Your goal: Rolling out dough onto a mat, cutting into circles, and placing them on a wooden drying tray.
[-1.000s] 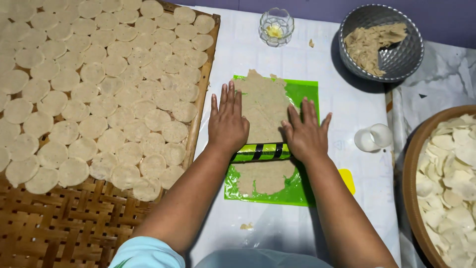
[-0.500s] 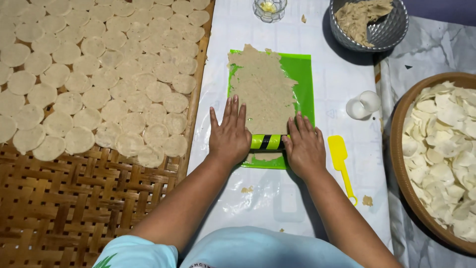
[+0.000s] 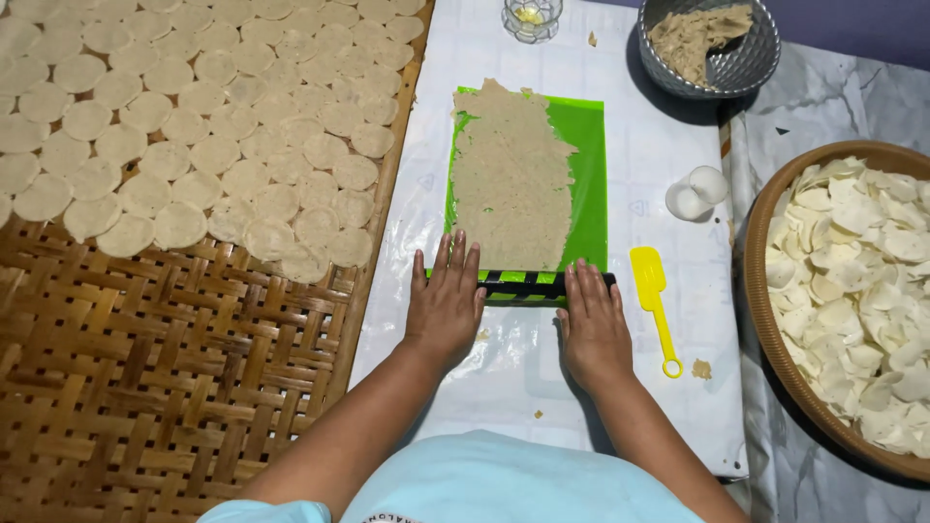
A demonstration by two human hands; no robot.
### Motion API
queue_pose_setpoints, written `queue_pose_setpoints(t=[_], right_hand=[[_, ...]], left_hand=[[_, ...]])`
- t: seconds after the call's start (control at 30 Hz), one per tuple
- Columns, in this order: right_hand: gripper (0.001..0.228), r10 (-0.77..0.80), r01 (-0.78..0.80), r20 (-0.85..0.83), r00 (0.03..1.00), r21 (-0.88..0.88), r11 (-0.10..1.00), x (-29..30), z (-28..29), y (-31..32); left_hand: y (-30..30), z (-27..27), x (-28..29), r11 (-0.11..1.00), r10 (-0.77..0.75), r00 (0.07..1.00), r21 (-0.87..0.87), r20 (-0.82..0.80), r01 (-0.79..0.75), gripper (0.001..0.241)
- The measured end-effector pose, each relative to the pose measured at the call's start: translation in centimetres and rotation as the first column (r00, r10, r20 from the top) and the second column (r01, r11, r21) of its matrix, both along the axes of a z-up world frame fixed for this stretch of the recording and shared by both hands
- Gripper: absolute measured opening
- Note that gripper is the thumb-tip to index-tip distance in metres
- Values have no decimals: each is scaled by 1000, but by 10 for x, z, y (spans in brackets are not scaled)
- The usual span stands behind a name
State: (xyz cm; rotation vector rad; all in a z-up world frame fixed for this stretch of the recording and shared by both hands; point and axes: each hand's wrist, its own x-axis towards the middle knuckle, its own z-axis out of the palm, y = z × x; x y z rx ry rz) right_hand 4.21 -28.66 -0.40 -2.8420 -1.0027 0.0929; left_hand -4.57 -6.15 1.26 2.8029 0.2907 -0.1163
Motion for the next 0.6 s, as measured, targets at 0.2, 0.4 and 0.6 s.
queue_pose_setpoints(t=[0.2,0.4,0.6], right_hand=[[53,22,-22,138,990,1,1000,-14,-3,-22],[59,32,-31,8,999,-106,994,10,2,-21],[61,78,-88,-66,995,-165,982,33,21,-23]], left_hand=[[-9,-15,-36,999,-47,997,-8,58,48,62],[19,-30,-35,998,-51,993,-17,111,53,57],[22,-1,-29,994,-76,967,95,242,54,53]])
